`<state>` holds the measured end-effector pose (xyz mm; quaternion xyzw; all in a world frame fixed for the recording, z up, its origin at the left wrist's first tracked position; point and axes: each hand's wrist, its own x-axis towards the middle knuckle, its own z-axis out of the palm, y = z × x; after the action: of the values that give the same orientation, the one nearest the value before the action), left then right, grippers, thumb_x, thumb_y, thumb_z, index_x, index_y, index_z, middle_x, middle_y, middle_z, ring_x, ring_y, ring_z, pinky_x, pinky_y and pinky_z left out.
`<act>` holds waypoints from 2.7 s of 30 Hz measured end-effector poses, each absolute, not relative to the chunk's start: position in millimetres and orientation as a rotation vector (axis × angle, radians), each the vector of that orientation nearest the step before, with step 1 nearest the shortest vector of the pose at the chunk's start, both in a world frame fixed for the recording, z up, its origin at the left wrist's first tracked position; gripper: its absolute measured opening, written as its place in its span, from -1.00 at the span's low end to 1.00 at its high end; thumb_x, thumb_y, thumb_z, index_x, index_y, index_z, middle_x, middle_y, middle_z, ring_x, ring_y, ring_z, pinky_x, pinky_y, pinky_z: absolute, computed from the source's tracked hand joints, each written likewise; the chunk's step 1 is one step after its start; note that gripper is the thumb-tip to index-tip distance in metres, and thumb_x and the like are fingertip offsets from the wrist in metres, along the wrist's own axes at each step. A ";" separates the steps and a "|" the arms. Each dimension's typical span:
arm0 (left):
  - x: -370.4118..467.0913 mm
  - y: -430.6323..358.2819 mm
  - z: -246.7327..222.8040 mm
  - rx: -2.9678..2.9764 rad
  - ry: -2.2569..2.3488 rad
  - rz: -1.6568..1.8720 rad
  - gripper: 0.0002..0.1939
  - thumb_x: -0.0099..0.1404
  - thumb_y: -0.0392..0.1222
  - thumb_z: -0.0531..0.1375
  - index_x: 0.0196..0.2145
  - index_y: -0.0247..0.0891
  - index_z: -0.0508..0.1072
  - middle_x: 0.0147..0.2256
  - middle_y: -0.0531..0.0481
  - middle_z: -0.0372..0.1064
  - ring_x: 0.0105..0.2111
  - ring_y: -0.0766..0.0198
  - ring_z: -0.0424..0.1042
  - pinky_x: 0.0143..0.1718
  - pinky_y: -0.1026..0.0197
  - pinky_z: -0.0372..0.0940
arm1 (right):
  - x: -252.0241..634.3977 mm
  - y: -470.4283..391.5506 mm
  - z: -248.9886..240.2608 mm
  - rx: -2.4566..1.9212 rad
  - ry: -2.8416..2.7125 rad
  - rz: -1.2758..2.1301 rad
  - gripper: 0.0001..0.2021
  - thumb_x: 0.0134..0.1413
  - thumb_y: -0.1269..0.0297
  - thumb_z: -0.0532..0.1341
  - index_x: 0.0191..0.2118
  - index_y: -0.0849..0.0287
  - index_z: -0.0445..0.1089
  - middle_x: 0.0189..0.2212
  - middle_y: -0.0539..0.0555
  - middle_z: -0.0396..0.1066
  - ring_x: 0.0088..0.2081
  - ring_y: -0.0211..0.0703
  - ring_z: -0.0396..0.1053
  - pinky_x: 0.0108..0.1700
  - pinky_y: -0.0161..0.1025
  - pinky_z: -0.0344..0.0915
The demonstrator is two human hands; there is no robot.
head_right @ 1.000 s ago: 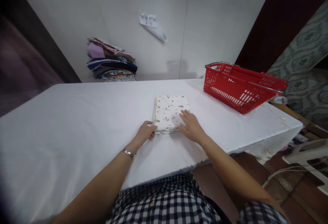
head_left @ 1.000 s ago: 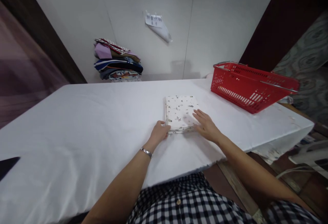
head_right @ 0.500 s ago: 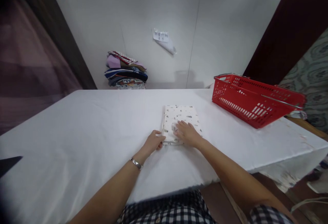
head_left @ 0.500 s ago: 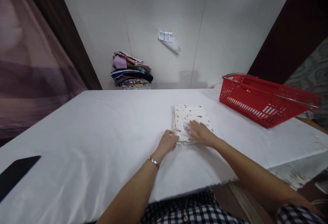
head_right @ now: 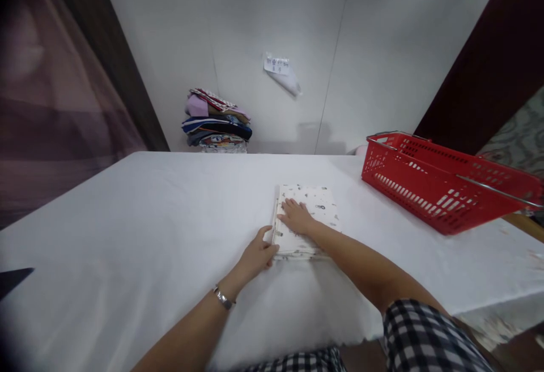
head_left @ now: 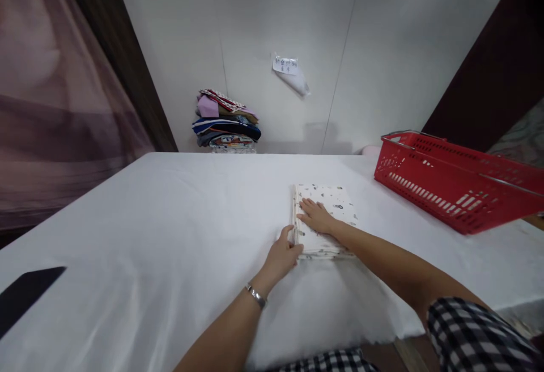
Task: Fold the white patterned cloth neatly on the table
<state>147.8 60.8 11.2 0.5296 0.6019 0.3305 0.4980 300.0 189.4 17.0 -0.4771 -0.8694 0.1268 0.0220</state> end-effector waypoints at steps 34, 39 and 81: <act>136.5 59.9 16.7 1.493 1.430 0.705 -0.51 0.18 -0.04 0.06 0.06 -0.16 0.40 -0.51 0.09 0.34 -0.51 0.31 0.27 -0.38 0.28 0.18 | 372.1 251.5 10.5 -1.625 -2.461 0.227 -0.43 0.16 0.00 0.01 0.22 0.16 0.12 0.29 0.20 -0.08 0.31 0.06 -0.20 0.24 0.09 -0.15; 136.1 59.8 15.8 1.420 1.408 0.714 -0.52 0.18 -0.07 0.06 0.06 -0.15 0.39 -0.51 0.09 0.33 -0.54 0.35 0.25 -0.43 0.30 0.18 | 436.9 215.9 -11.0 -1.782 -1.919 0.421 -0.41 0.05 0.00 0.11 0.17 0.19 0.20 0.13 0.24 0.23 0.15 0.10 0.19 0.13 0.08 0.14; 129.2 145.6 31.0 0.949 1.857 0.828 -0.41 0.04 0.10 0.27 -0.13 -0.45 0.40 -0.41 -0.19 0.46 -0.47 0.15 0.42 -0.53 0.24 0.20 | 403.1 184.2 2.8 -1.478 -1.165 1.367 0.05 -0.22 0.14 0.40 0.34 0.12 -0.21 0.12 0.29 0.25 -0.09 0.01 0.42 -0.17 -0.19 0.42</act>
<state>129.2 145.6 31.0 0.3809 0.7457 0.3325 0.4339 403.1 184.2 2.8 -0.5832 -0.4600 0.5395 0.3966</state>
